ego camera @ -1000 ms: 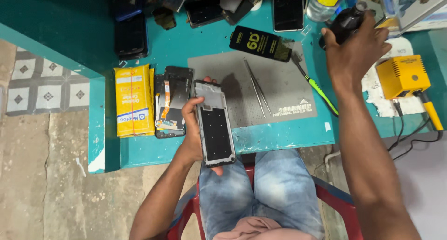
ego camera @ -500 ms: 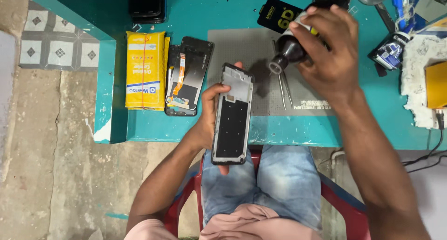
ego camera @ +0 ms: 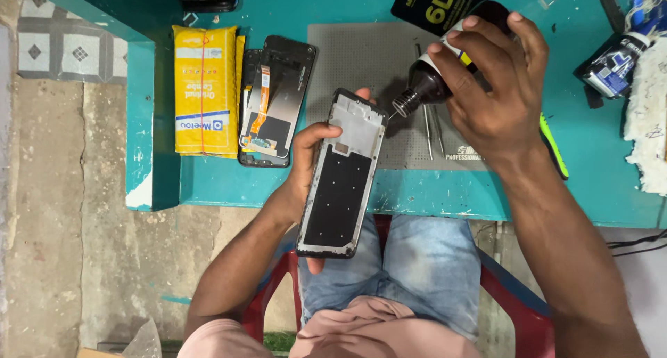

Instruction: The person uses tweezers to remove a black film from the back of a smartphone. They then apply a liquid from a bottle onto the phone's surface and use the tweezers to spread it. The person repeats the process of applying liquid and spreading it with the tweezers.

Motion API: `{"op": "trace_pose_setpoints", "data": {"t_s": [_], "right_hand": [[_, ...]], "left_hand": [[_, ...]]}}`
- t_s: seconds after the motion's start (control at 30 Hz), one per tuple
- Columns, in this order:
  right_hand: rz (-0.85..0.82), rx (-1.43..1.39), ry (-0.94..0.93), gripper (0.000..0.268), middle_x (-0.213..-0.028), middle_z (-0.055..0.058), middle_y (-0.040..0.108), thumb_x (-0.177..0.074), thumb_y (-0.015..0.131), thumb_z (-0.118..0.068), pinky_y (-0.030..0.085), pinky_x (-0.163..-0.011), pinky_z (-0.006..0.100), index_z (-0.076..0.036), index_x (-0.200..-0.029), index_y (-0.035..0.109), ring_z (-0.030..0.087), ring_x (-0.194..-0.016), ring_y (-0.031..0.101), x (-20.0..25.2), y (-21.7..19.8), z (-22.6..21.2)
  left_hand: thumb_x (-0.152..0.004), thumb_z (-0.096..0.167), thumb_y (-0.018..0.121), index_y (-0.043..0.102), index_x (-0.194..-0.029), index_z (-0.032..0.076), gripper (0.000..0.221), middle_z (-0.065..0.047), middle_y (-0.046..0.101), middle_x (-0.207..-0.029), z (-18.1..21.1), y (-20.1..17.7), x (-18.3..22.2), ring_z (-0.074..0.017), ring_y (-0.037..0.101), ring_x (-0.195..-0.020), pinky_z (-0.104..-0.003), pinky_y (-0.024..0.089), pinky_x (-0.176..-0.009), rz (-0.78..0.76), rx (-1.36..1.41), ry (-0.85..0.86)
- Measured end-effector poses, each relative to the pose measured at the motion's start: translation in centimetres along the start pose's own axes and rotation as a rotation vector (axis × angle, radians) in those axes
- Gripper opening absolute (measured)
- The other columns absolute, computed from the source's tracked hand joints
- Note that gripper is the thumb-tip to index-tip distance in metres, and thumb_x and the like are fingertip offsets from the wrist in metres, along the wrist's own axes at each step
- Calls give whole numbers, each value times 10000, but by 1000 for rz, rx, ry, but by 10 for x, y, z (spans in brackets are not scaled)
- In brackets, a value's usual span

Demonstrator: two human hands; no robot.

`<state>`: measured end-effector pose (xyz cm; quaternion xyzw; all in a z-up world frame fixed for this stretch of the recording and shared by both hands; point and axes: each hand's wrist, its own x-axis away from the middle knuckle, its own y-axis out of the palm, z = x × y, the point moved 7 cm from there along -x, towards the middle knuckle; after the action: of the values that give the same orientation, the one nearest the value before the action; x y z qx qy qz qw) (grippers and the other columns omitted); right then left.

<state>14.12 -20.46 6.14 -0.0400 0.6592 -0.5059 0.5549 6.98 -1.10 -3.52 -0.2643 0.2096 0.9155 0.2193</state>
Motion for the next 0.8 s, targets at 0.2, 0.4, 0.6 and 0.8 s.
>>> {"op": "trace_pose_setpoints", "data": {"t_s": [0.2,0.4,0.6,0.8], "right_hand": [[0,9,13,344,-1253,85,669,-889,801,104,323,-1213,503,-60,-1192,776,277,-1291,643,2,3,1],[-18,27,20,376,-1261,89,680,-912,762,160,299,-1226,508,-69,-1209,784,280,-1314,631,7,5,6],[-20,39,-1,358,-1254,88,685,-941,777,144,295,-1220,511,-80,-1220,792,275,-1314,628,9,7,4],[-23,46,-7,337,-1263,78,683,-949,732,105,288,-1228,513,-92,-1218,787,269,-1335,611,9,7,5]], "left_hand": [[-406,516,966,283,-1570,313,1365,-256,131,-1735,1,0,-1,-344,205,-1585,-441,277,-1292,-14,-52,9],[-360,559,944,276,-1585,319,1415,-240,125,-1730,2,1,-2,-330,207,-1581,-455,249,-1301,-37,-28,20],[-356,580,933,276,-1594,320,1426,-232,132,-1729,1,1,-1,-335,200,-1581,-465,217,-1308,-44,-45,24],[-338,607,921,274,-1564,319,1416,-230,151,-1729,-1,0,-1,-332,210,-1581,-480,226,-1319,-40,-72,24]]}}
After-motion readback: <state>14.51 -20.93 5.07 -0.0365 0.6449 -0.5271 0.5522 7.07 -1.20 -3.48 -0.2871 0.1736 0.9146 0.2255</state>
